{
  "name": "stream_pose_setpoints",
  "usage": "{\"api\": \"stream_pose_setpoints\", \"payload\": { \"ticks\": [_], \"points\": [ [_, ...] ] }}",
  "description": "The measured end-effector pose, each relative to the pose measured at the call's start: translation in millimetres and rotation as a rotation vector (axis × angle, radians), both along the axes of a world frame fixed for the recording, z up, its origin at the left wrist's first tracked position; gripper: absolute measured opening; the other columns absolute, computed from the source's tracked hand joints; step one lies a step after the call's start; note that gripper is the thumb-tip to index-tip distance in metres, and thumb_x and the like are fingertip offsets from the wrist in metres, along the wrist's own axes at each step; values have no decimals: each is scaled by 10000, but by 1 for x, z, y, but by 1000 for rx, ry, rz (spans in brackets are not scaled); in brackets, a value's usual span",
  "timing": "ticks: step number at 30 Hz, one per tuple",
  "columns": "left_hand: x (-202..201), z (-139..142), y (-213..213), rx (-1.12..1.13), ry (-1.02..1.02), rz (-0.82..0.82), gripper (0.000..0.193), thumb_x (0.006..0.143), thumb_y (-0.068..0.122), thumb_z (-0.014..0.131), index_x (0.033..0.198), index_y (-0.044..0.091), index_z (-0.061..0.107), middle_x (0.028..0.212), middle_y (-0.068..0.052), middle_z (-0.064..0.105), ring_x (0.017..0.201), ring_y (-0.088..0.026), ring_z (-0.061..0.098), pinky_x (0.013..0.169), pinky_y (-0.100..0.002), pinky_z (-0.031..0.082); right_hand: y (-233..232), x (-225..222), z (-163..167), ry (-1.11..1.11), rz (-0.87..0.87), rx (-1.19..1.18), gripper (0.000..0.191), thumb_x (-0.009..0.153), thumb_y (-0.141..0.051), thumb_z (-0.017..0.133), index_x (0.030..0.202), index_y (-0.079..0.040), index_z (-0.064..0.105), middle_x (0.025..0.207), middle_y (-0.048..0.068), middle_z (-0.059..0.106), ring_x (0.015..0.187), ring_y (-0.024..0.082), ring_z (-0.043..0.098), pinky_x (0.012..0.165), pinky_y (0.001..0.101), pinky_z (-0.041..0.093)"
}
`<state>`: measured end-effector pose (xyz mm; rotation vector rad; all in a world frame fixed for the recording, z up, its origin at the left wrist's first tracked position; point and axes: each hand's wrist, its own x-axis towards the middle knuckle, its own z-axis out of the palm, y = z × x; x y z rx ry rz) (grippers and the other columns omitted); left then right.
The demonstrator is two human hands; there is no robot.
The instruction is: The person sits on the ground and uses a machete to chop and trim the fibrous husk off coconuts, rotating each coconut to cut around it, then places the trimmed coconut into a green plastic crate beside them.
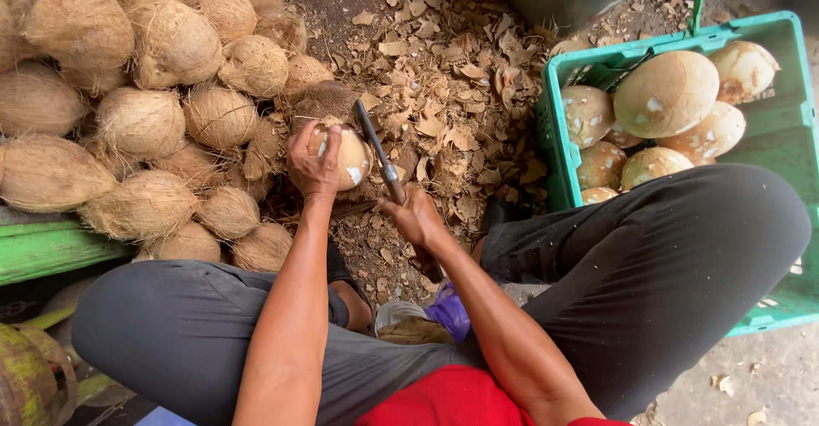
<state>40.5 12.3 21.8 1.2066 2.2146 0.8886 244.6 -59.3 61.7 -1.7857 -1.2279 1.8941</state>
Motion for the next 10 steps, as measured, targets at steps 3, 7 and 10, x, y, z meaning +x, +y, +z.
{"api": "stream_pose_setpoints", "payload": {
  "ticks": [3, 7, 10],
  "points": [
    [5, -2, 2, 119, -188, 81, 539, 824, 593, 715, 1141, 159, 758, 1218, -96, 685, 1150, -287, 662, 845, -475, 546, 4, -6, -6, 33, -27, 93, 285, 958, -318, 662, 1116, -82, 684, 690, 25, 577, 512, 122, 490, 463, 312, 449],
    [12, -5, -12, 113, -174, -1, 615, 839, 620, 701, 1239, 154, 707, 1245, -136, 636, 1165, -314, 677, 934, -479, 597, -6, 4, -24, -90, 34, 115, 306, 941, -319, 710, 1108, -64, 733, 699, 44, 623, 560, 133, 547, 529, 353, 483],
    [14, -3, 6, 112, -95, -11, 635, 879, 620, 700, 1306, 150, 712, 1302, -136, 673, 1219, -338, 657, 1058, -513, 537, 14, 13, -36, -132, 54, 229, 335, 930, -348, 737, 1102, -61, 755, 731, 87, 670, 606, 153, 624, 572, 374, 533]
  ]
}}
